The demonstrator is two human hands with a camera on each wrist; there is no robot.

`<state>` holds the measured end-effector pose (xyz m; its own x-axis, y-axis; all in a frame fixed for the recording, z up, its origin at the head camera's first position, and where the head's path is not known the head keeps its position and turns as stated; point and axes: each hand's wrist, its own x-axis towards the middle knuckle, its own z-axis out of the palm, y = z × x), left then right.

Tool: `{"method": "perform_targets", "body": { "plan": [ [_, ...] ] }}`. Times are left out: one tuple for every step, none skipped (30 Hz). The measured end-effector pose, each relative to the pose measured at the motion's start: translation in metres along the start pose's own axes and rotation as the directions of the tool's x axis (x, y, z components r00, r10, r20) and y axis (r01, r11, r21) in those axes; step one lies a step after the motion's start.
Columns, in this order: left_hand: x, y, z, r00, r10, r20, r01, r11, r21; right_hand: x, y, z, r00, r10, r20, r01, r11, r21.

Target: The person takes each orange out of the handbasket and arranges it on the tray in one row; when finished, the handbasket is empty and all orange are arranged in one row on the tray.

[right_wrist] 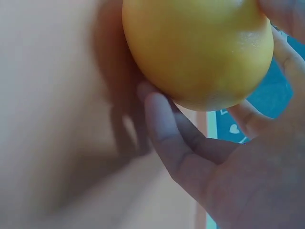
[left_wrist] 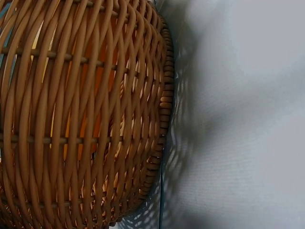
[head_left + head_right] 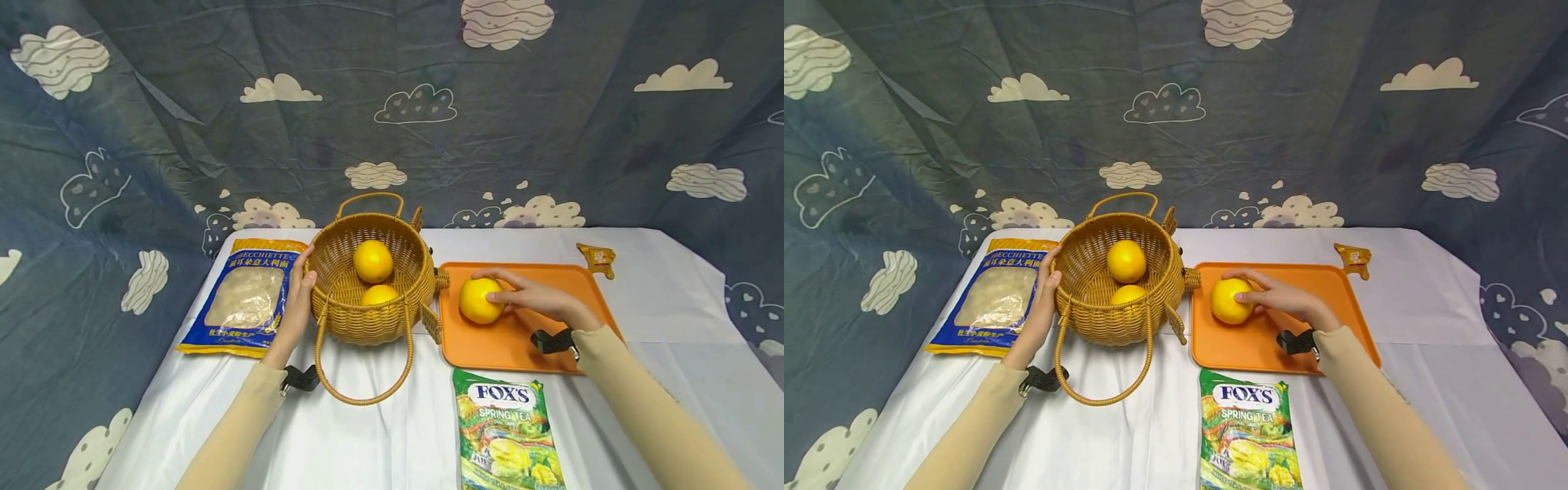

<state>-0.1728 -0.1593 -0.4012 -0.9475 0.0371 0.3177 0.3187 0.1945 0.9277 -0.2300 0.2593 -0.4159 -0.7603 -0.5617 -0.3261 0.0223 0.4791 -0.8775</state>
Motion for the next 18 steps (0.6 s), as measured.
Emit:
{"method": "perform_targets", "body": {
  "plan": [
    [-0.0002, 0.0000, 0.0001, 1.000, 0.000, -0.001, 0.000, 1.000, 0.001, -0.0002, -0.0007, 0.0006, 1.000, 0.004, 0.003, -0.004, 1.000, -0.004],
    [-0.0004, 0.0000, 0.0001, 1.000, 0.002, -0.002, -0.002, 1.000, 0.001, -0.0007, -0.0014, 0.0010, 1.000, 0.008, 0.003, -0.008, 1.000, -0.011],
    [-0.0005, -0.0001, 0.0000, 1.000, 0.003, -0.003, -0.003, 1.000, 0.001, -0.0013, -0.0021, 0.0011, 1.000, 0.011, 0.004, -0.011, 1.000, -0.018],
    [-0.0008, 0.0000, -0.0001, 1.000, 0.002, -0.004, -0.002, 1.000, 0.001, -0.0020, -0.0028, 0.0011, 1.000, 0.015, 0.003, -0.014, 1.000, -0.026],
    [-0.0009, 0.0000, -0.0001, 1.000, 0.003, -0.005, -0.003, 1.000, 0.001, -0.0030, -0.0034, 0.0009, 1.000, 0.017, 0.004, -0.017, 0.999, -0.032],
    [-0.0010, -0.0002, -0.0002, 1.000, 0.004, -0.004, -0.004, 1.000, 0.003, -0.0039, -0.0040, 0.0005, 1.000, 0.019, 0.005, -0.018, 0.999, -0.036],
    [-0.0012, -0.0003, -0.0003, 1.000, 0.005, -0.003, -0.005, 1.000, 0.003, -0.0047, -0.0044, 0.0001, 1.000, 0.019, 0.005, -0.019, 0.999, -0.041],
    [-0.0013, -0.0004, -0.0004, 1.000, 0.007, -0.002, -0.007, 1.000, 0.004, -0.0054, -0.0046, -0.0003, 1.000, 0.017, 0.007, -0.017, 0.999, -0.040],
    [-0.0013, -0.0004, -0.0005, 1.000, 0.008, -0.001, -0.008, 1.000, 0.006, -0.0057, -0.0045, -0.0006, 1.000, 0.015, 0.008, -0.015, 0.999, -0.038],
    [-0.0012, -0.0006, -0.0005, 1.000, 0.009, 0.000, -0.009, 1.000, 0.008, -0.0059, -0.0043, -0.0009, 1.000, 0.012, 0.009, -0.012, 0.999, -0.036],
    [-0.0012, -0.0006, -0.0006, 1.000, 0.011, 0.001, -0.011, 1.000, 0.010, -0.0059, -0.0041, -0.0012, 1.000, 0.009, 0.010, -0.008, 0.999, -0.033],
    [-0.0012, -0.0005, -0.0006, 1.000, 0.011, 0.002, -0.011, 1.000, 0.011, -0.0056, -0.0039, -0.0013, 1.000, 0.004, 0.013, -0.003, 1.000, -0.029],
    [-0.0013, -0.0004, -0.0006, 1.000, 0.010, 0.002, -0.010, 1.000, 0.011, -0.0051, -0.0034, -0.0014, 1.000, 0.000, 0.014, 0.001, 1.000, -0.027],
    [-0.0013, -0.0003, -0.0005, 1.000, 0.009, 0.001, -0.009, 1.000, 0.012, -0.0046, -0.0031, -0.0015, 1.000, -0.007, 0.014, 0.008, 1.000, -0.025],
    [-0.0012, -0.0001, -0.0004, 1.000, 0.007, 0.000, -0.007, 1.000, 0.012, -0.0042, -0.0029, -0.0017, 1.000, -0.011, 0.013, 0.012, 1.000, -0.024],
    [-0.0012, 0.0001, -0.0003, 1.000, 0.006, -0.001, -0.006, 1.000, 0.012, -0.0038, -0.0028, -0.0019, 1.000, -0.019, 0.013, 0.019, 1.000, -0.021],
    [-0.0012, 0.0004, -0.0002, 1.000, 0.006, -0.002, -0.006, 1.000, 0.011, -0.0035, -0.0027, -0.0023, 1.000, -0.024, 0.011, 0.024, 1.000, -0.018],
    [-0.0010, 0.0006, 0.0000, 1.000, 0.006, -0.003, -0.006, 1.000, 0.011, -0.0033, -0.0029, -0.0026, 1.000, -0.030, 0.008, 0.030, 0.999, -0.015]
  ]
}}
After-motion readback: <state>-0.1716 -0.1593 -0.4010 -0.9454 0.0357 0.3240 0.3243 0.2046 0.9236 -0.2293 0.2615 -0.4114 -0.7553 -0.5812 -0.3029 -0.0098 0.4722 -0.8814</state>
